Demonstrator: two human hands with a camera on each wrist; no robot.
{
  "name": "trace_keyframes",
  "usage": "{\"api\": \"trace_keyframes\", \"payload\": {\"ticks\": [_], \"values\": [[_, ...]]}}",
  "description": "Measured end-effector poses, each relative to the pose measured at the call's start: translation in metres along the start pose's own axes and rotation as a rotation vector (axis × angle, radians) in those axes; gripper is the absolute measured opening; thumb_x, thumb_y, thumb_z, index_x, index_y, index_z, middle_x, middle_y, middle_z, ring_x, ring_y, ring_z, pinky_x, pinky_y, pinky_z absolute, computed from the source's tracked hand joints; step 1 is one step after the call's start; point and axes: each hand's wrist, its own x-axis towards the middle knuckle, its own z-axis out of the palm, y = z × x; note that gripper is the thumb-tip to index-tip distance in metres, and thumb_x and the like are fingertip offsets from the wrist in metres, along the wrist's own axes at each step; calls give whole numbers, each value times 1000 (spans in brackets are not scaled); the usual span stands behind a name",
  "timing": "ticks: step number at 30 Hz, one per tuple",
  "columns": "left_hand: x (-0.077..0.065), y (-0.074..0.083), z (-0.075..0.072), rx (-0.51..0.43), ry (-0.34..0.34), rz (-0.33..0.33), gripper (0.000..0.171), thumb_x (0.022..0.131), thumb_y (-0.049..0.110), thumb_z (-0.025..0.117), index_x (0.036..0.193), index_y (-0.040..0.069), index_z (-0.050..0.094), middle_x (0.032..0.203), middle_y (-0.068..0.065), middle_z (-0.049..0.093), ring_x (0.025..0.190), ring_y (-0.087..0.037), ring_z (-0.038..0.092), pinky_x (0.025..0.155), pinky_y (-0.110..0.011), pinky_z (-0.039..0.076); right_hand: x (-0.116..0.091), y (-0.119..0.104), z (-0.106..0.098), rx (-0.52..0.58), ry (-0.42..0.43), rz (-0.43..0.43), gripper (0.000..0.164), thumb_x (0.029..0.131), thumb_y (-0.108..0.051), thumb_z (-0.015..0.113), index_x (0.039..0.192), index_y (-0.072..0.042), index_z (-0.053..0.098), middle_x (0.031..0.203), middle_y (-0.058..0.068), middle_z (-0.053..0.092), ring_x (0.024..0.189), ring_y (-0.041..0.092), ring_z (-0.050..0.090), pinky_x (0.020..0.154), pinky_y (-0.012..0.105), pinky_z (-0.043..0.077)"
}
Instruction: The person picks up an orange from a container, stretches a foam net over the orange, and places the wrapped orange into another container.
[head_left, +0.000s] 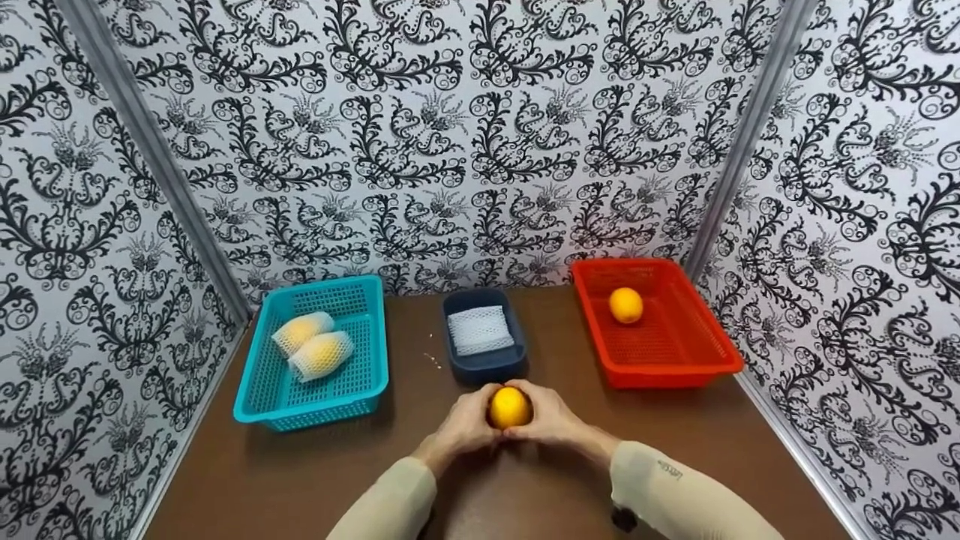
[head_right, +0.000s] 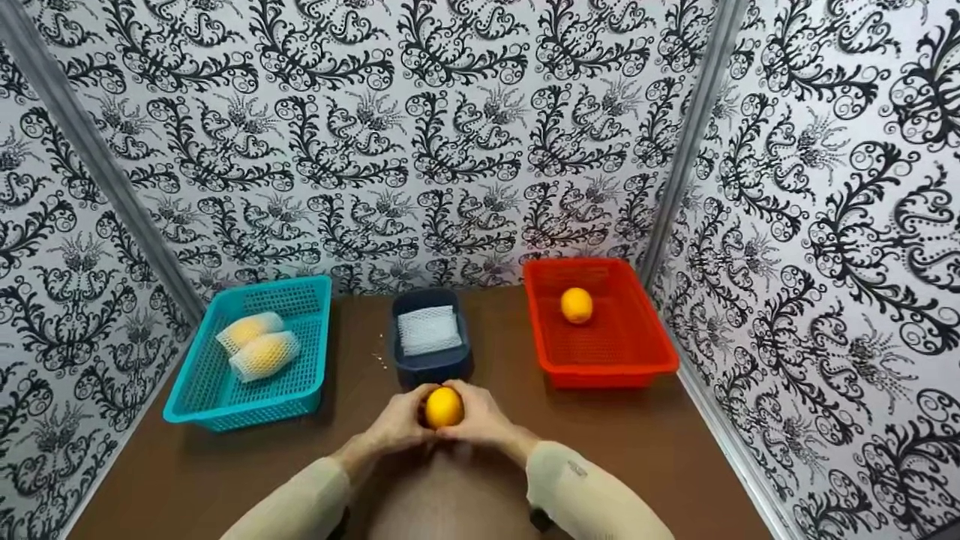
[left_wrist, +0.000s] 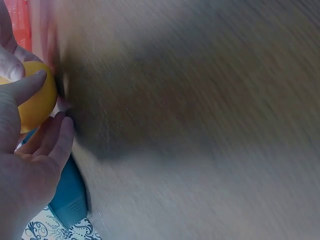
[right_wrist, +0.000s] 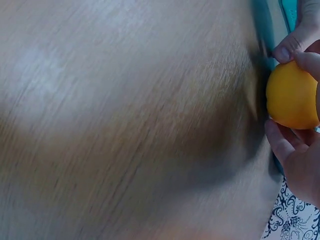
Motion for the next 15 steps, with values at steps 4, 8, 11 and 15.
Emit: {"api": "trace_keyframes", "payload": {"ticks": [4,8,11,15], "values": [[0,1,-5,16,-5,7,73,80,29,98,143,10,67,128,-12,80,109,-28,75,104,-48,63,-1,-1,-3,22,6,-4,86,79,-37,101,148,-1,64,140,18,76,117,33,74,108,48,60],[2,2,-12,18,-30,9,74,80,23,98,145,7,66,130,-15,80,111,-30,78,104,-49,64,-2,-2,-5,29,6,-4,89,80,-38,100,150,0,62,143,18,75,119,34,73,110,50,60],[4,2,-19,-2,-64,10,74,81,20,97,146,5,65,133,-17,80,114,-32,80,106,-51,64,-2,-3,-6,20,4,-5,89,80,-37,100,151,-1,62,145,18,74,121,34,73,111,51,60],[14,-16,-18,22,-74,78,74,82,25,98,145,6,64,133,-15,80,114,-29,80,105,-48,65,-2,-3,-5,6,1,-20,87,79,-34,100,150,-1,62,143,17,75,120,34,73,108,49,60]]}}
